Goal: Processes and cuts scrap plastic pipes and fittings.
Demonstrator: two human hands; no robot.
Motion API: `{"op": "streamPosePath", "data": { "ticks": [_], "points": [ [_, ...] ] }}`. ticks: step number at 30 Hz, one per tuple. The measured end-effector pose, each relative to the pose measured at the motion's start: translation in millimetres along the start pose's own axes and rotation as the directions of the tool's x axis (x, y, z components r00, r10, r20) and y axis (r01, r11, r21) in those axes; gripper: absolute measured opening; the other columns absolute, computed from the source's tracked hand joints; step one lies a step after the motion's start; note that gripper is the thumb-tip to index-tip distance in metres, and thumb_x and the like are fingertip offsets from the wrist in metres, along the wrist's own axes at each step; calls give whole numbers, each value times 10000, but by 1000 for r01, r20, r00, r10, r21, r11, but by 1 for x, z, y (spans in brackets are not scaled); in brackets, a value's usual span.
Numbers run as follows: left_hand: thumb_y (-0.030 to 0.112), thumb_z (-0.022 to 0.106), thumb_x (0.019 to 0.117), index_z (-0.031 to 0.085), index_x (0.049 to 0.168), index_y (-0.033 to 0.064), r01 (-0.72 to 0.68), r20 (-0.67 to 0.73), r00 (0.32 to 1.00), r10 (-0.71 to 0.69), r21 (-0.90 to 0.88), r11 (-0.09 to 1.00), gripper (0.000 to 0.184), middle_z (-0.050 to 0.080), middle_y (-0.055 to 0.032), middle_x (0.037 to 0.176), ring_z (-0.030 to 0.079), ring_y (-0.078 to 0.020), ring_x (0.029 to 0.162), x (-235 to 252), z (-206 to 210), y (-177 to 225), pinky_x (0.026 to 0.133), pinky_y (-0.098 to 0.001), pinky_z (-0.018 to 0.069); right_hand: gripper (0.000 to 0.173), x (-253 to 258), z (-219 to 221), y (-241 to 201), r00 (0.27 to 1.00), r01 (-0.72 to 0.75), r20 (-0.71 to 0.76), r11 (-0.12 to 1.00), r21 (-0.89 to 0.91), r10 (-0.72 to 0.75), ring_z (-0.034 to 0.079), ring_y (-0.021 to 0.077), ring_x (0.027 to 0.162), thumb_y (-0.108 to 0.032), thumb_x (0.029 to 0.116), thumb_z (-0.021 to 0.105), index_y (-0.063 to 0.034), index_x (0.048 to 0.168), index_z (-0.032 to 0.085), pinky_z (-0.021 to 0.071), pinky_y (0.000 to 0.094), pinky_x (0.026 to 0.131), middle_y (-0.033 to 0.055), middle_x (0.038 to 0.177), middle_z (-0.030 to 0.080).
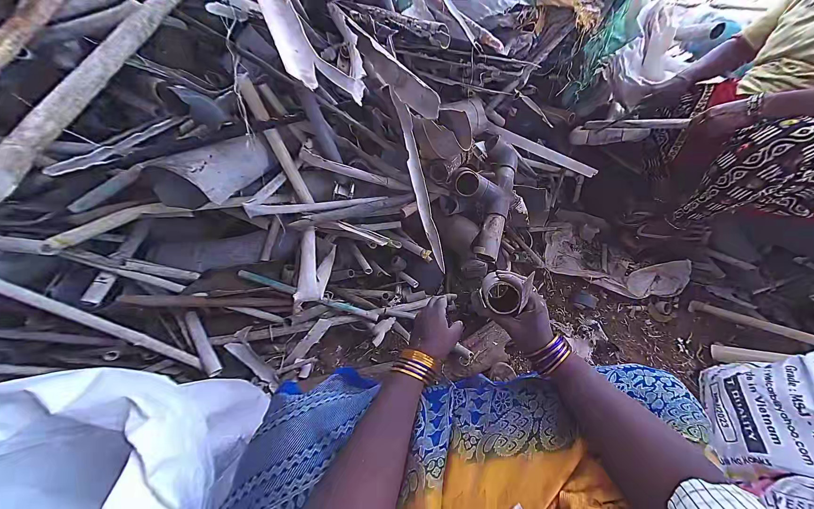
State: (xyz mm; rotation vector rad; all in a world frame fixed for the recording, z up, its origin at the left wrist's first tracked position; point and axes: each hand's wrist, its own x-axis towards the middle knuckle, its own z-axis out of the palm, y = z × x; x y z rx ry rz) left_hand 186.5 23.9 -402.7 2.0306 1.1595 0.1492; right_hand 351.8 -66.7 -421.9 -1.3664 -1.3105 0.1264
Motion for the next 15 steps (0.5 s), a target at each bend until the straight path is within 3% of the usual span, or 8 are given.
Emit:
{"op": "streamPosePath", "data": {
  "ticks": [2,4,5,7,10,12,14,15],
  "points": [
    [0,450,1021,308,1597,9,-42,102,993,51,-88,995,594,341,-168,1652,352,-273,1524,0,1,-3,1254,-415,248,588,-2,0,1,999,-41,34,999,-18,42,683,245,1149,-138,725,857,103,1224,662,537,384,1019,230,1233,695],
    [14,363,1090,455,1521,-1,-13,40,999,23,-229,973,441,521,-169,1527,523,-217,1400,-3,4,0,1193,-349,359,605,-2,0,1,994,-92,66,996,-17,93,690,209,1110,-132,732,856,70,1262,646,549,379,992,196,1205,706],
    [35,381,1096,556,1443,6,18,-17,1000,-23,-282,959,389,639,-159,1387,656,-193,1222,-4,4,2,1087,-333,474,617,-2,0,0,991,-108,81,994,-13,109,696,188,1084,-126,731,855,59,1279,640,555,367,978,183,1185,713],
    [129,500,1087,677,1314,46,75,-75,992,-100,-282,957,299,723,-120,1215,722,-168,994,-5,-1,4,944,-341,546,612,-3,0,-1,988,-119,100,993,-2,119,704,161,1050,-126,729,855,60,1272,642,560,336,963,173,1148,726],
    [239,722,974,740,1168,31,-30,-172,985,-2,-183,983,285,730,-139,1173,696,-232,1068,-8,-6,2,993,-420,509,647,-1,1,-2,987,-117,110,993,12,115,716,149,1041,-187,710,874,110,1237,645,559,302,965,190,1114,738],
    [202,815,860,647,1303,-39,-257,-205,953,222,-167,952,532,647,-215,1337,638,-302,1232,-10,2,-4,1088,-431,480,759,0,-1,-6,970,-179,165,984,-5,177,711,121,1008,-395,721,862,107,1242,633,559,304,932,156,1086,743],
    [235,857,796,400,1521,-61,-314,-98,949,299,-210,926,907,516,-264,1485,516,-338,1384,-18,7,-1,1181,-431,386,870,-2,1,-10,947,-228,226,973,-34,229,681,51,864,-649,763,735,91,1206,631,564,265,798,90,990,733],
    [246,849,804,312,1563,-62,-307,-51,951,304,-228,924,979,518,-273,1478,518,-331,1383,-24,9,4,1186,-423,378,867,-4,1,-11,941,-226,253,974,-33,227,647,27,788,-685,807,665,96,1182,636,546,245,733,73,937,717]
  ]
}}
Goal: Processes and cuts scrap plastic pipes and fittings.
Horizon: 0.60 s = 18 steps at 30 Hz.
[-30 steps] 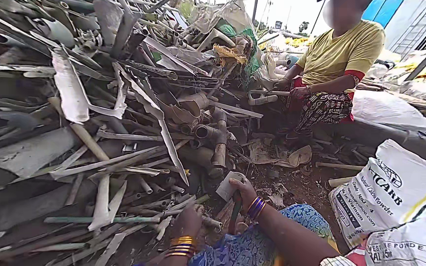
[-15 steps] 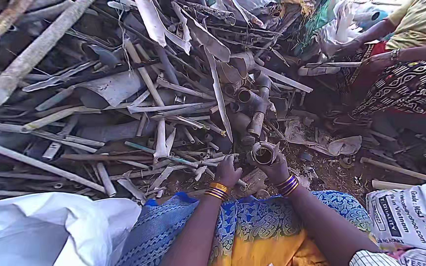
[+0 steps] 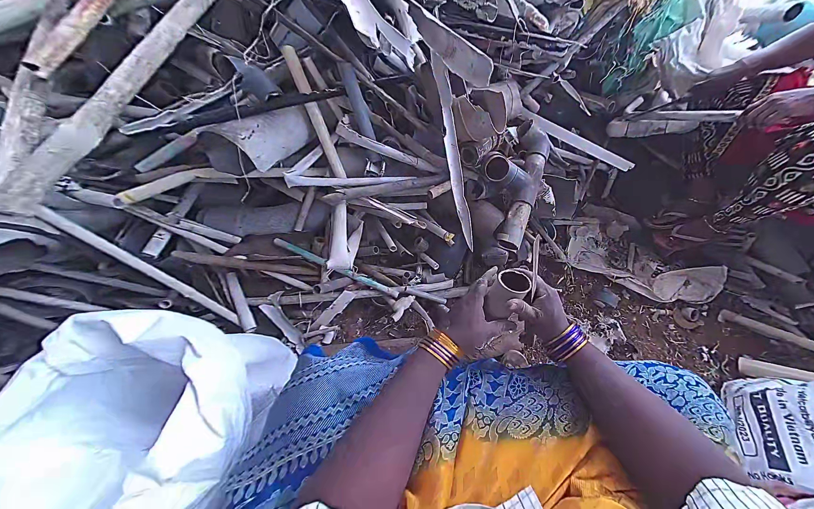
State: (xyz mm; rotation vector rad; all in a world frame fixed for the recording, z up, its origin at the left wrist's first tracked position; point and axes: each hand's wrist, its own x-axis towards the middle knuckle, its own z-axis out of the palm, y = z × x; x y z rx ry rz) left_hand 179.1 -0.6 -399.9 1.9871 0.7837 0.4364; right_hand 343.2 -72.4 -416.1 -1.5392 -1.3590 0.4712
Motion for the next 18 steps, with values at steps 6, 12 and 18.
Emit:
{"op": "streamPosePath", "data": {
  "ticks": [6,12,18],
  "points": [
    [232,772,906,409,1525,-12,88,-65,995,-77,180,980,758,625,-245,1342,642,-359,1209,-39,-40,22,1042,-534,496,493,-8,5,-13,1000,-1,24,990,140,-3,475,-81,515,-354,1042,419,69,1180,633,445,136,511,-94,717,613],
    [415,603,1023,408,1445,-135,477,-936,294,192,318,820,721,631,-325,1256,676,-429,1108,-150,-137,-6,955,-538,542,409,0,-1,-27,961,-173,-138,911,376,239,502,-65,465,-285,1132,257,-22,1175,567,435,136,470,-110,713,696],
    [425,535,1059,357,1557,-31,930,-812,130,-570,-99,353,698,456,-323,1508,446,-474,1406,-236,-211,-30,1151,-645,306,454,3,6,-21,849,-408,-156,814,413,505,463,-24,441,-363,1144,288,-20,1232,573,383,162,435,-54,708,669]
  ]
}}
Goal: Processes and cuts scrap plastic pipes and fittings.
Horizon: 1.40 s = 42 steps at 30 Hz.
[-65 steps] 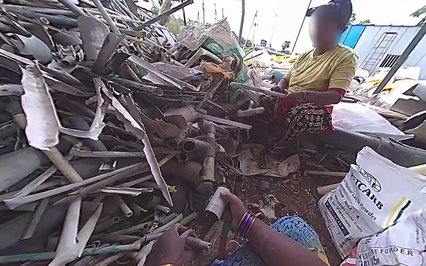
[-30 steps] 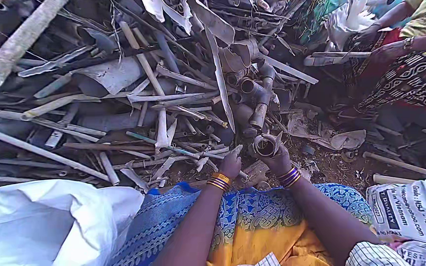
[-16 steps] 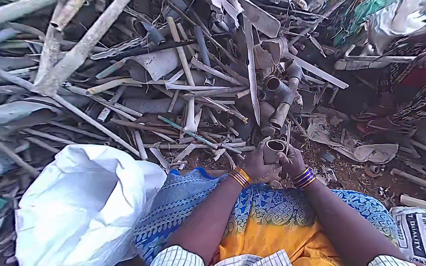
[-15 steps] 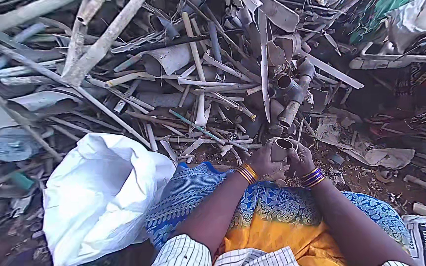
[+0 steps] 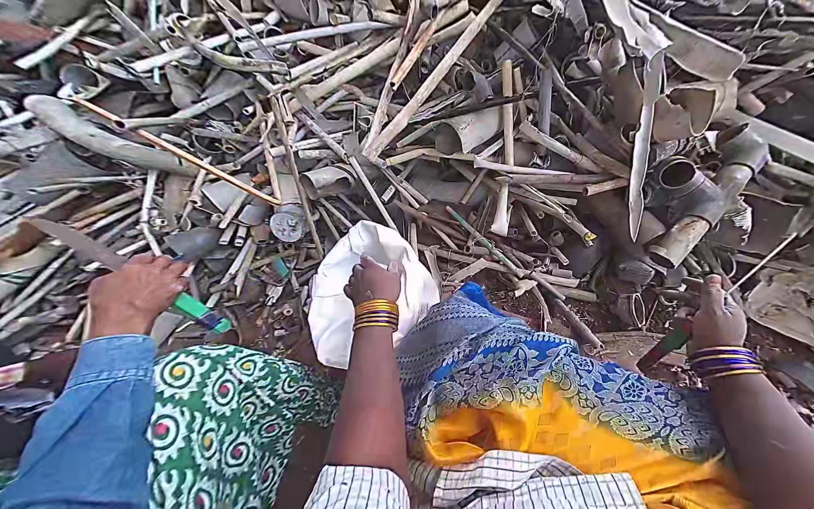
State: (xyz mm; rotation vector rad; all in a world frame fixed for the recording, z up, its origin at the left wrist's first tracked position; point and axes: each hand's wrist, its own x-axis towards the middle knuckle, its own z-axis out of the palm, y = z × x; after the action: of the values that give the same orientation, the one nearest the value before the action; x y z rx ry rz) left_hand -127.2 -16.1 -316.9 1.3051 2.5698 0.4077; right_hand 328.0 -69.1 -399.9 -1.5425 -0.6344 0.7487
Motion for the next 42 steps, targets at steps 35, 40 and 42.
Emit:
{"op": "streamPosePath", "data": {
  "ticks": [35,40,42],
  "points": [
    [482,500,1070,392,1563,48,-639,901,375,216,83,764,665,507,-218,1513,509,-366,1396,-86,214,231,1133,-557,403,444,179,19,192,643,5,204,262,-965,738,628,381,1176,-194,1045,541,26,1428,504,478,553,1013,271,1335,596],
    [485,497,1071,377,1567,39,-648,912,352,211,75,758,678,498,-227,1519,498,-367,1406,-86,218,231,1141,-559,395,410,182,10,193,766,-174,140,412,-894,627,639,401,1142,-216,1029,594,67,1325,584,483,553,1009,295,1285,619],
    [483,493,1073,373,1572,47,-644,912,345,223,58,762,674,500,-221,1519,499,-363,1406,-87,218,232,1144,-551,394,355,183,4,175,847,-326,13,539,-777,532,632,408,1161,-175,1018,607,60,1285,618,470,567,1017,292,1244,647]
  ]
}}
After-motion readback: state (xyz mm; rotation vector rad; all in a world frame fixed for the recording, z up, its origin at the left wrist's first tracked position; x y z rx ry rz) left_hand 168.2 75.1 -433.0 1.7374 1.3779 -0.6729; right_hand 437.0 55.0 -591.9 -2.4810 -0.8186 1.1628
